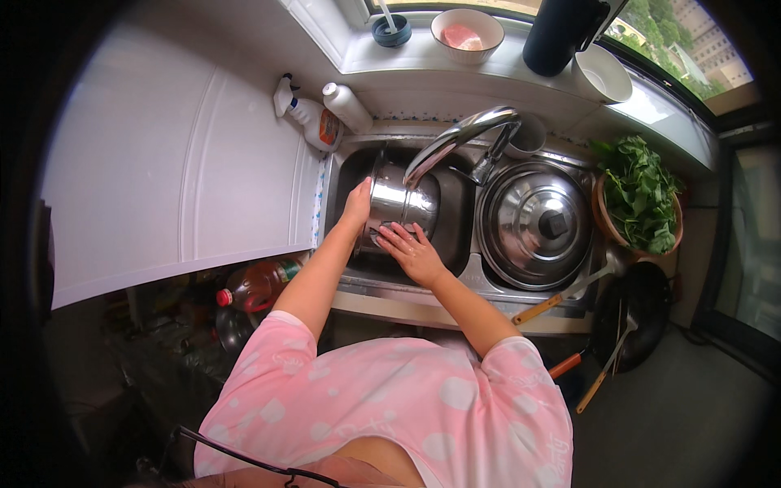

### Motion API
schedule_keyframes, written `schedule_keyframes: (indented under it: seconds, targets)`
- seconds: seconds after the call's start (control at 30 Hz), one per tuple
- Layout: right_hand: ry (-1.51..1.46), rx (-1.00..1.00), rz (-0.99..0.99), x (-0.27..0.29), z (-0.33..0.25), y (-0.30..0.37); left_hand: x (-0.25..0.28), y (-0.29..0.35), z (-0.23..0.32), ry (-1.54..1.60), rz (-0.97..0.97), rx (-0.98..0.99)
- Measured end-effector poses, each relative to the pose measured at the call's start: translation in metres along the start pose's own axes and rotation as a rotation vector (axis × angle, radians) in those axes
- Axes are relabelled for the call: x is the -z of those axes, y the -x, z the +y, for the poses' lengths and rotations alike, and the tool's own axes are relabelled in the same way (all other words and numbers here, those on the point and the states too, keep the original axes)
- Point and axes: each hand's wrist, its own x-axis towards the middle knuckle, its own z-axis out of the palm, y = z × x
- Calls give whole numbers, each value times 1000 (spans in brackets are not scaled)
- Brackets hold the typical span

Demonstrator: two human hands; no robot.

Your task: The person wipes and rinses a metal pot and a lid in a sink by hand, then carries the pot to a stove and places a ladle inside it.

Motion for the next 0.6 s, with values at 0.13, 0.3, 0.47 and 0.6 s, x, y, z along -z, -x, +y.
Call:
schedule_keyframes:
  seconds: [0.13, 0.3, 0.47, 0.6]
  targets:
    - [7, -203, 111, 9, 20, -11, 11, -16, -16, -60, 32, 46]
    - [-61, -310, 206, -5, 41, -38, 26, -23, -9, 13, -34, 187]
    - [-79, -397, 170, -7, 46, -37, 41, 39, -4, 316, -77, 336]
    - [-96, -395, 175, -6, 41, -43, 54, 87, -58, 259, -20, 290]
